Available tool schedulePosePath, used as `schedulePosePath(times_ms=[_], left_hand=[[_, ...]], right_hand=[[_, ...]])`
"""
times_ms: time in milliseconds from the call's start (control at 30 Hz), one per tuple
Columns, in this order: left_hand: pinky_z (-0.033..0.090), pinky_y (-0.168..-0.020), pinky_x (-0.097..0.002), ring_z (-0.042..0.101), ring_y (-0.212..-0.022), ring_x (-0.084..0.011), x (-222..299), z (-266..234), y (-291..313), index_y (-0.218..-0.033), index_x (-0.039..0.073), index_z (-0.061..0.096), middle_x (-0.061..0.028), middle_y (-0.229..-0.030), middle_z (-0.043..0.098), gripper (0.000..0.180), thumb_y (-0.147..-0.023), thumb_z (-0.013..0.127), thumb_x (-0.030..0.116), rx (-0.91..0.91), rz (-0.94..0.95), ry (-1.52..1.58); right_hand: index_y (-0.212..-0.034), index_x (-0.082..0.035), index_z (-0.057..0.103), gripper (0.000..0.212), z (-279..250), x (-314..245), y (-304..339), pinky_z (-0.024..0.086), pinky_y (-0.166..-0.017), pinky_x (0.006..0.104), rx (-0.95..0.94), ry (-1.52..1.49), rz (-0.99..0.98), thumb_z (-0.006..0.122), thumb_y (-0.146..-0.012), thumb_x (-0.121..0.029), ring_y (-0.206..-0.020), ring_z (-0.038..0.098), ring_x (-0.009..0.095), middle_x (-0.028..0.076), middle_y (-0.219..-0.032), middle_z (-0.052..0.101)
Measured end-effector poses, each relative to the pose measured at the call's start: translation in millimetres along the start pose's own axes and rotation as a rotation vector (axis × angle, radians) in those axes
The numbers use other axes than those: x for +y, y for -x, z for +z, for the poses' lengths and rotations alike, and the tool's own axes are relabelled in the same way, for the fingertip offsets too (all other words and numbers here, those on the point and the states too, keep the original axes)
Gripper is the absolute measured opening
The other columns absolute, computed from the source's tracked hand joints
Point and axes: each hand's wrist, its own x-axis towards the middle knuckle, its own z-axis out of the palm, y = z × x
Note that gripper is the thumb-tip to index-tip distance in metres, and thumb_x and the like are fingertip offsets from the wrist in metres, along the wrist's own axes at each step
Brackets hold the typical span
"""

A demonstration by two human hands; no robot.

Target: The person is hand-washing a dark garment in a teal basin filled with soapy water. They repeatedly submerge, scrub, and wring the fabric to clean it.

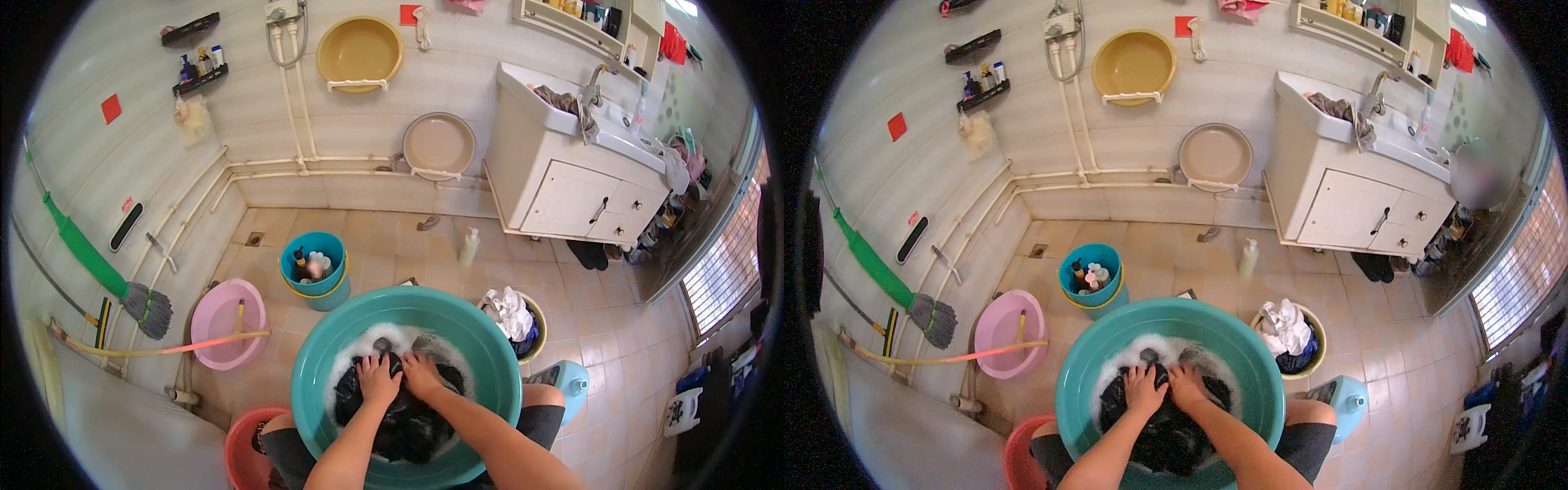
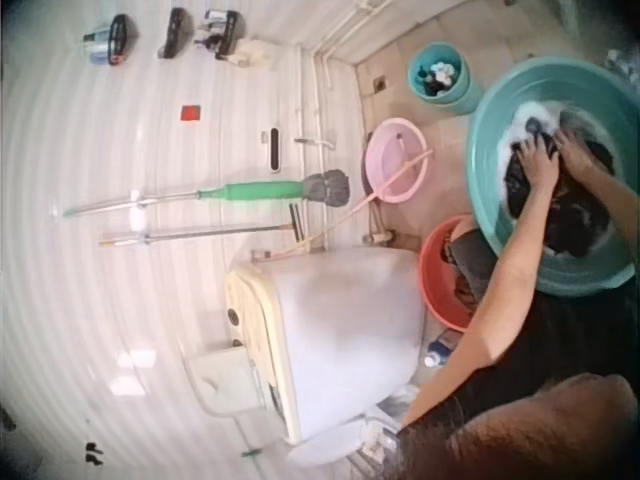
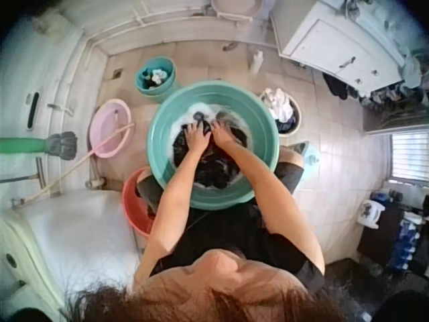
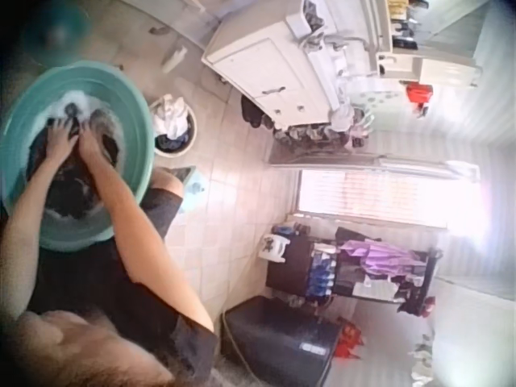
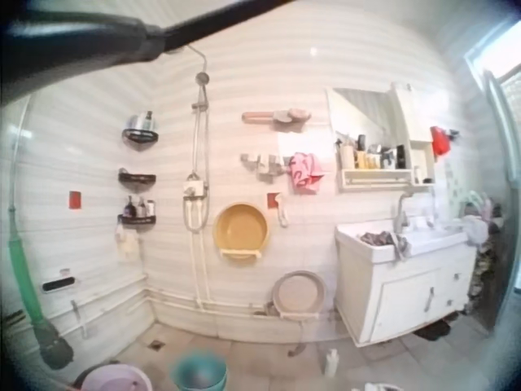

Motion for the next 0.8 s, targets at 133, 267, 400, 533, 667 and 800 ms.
schedulePosePath(times_ms=[133, 267, 400, 533, 667, 800], left_hand=[[0.036, -0.084, -0.0448, 0.046, -0.099, -0.0356, -9, 12, -7, -0.115, 0.000, 0.048, -0.0213, -0.109, 0.050, 0.044, -0.078, 0.058, 0.023, -0.195, -0.221, 0.250], [0.037, -0.059, -0.0399, 0.046, -0.063, -0.0213, -6, 29, -17, -0.109, 0.000, 0.052, -0.0115, -0.085, 0.054, 0.031, -0.079, 0.048, 0.003, 0.236, -0.875, 1.036], [0.039, -0.076, -0.0357, 0.051, -0.088, -0.0236, 4, -6, -14, -0.112, 0.003, 0.051, -0.0101, -0.098, 0.055, 0.032, -0.083, 0.047, 0.016, 0.264, -1.035, 1.315], [0.035, -0.089, -0.0367, 0.048, -0.102, -0.0262, -1, -4, -14, -0.109, 0.006, 0.052, -0.0110, -0.107, 0.053, 0.044, -0.082, 0.050, 0.041, -0.024, -0.882, 1.880], [0.038, -0.086, -0.0364, 0.048, -0.101, -0.0258, -22, -5, 0, -0.109, 0.006, 0.051, -0.0104, -0.109, 0.052, 0.052, -0.079, 0.053, 0.048, -0.468, -0.632, 2.341], [0.039, -0.084, -0.0358, 0.049, -0.100, -0.0250, -17, 3, 5, -0.107, 0.005, 0.052, -0.0095, -0.107, 0.053, 0.049, -0.079, 0.054, 0.045, -0.483, -0.425, 2.495]], right_hand=[[-0.102, -0.005, 0.054, 0.035, -4, 1, 6, 0.041, -0.085, 0.0409, 0.229, -0.276, 0.400, 0.064, -0.071, -0.016, -0.100, 0.047, 0.032, 0.015, -0.108, 0.050], [-0.113, -0.003, 0.049, 0.044, 47, 21, -1, 0.039, -0.088, 0.0412, 0.205, -0.549, 0.318, 0.061, -0.072, -0.004, -0.106, 0.045, 0.032, 0.018, -0.120, 0.044], [-0.125, 0.000, 0.035, 0.052, 11, 2, -13, 0.036, -0.090, 0.0358, 0.277, -1.009, 0.621, 0.052, -0.076, -0.008, -0.109, 0.045, 0.033, 0.022, -0.115, 0.048], [-0.123, 0.001, 0.037, 0.058, -30, -38, 4, 0.036, -0.091, 0.0335, 0.211, -1.185, 0.444, 0.057, -0.076, -0.026, -0.109, 0.046, 0.031, 0.021, -0.116, 0.049], [-0.107, -0.006, 0.048, 0.043, -99, -98, 59, 0.045, -0.075, 0.0401, 0.093, -0.990, 0.139, 0.059, -0.076, -0.034, -0.086, 0.057, 0.037, 0.021, -0.093, 0.059], [-0.086, -0.003, 0.057, 0.036, -91, -102, 71, 0.046, -0.065, 0.0447, 0.211, -0.708, -0.046, 0.054, -0.080, -0.038, -0.066, 0.059, 0.036, 0.020, -0.069, 0.060]])
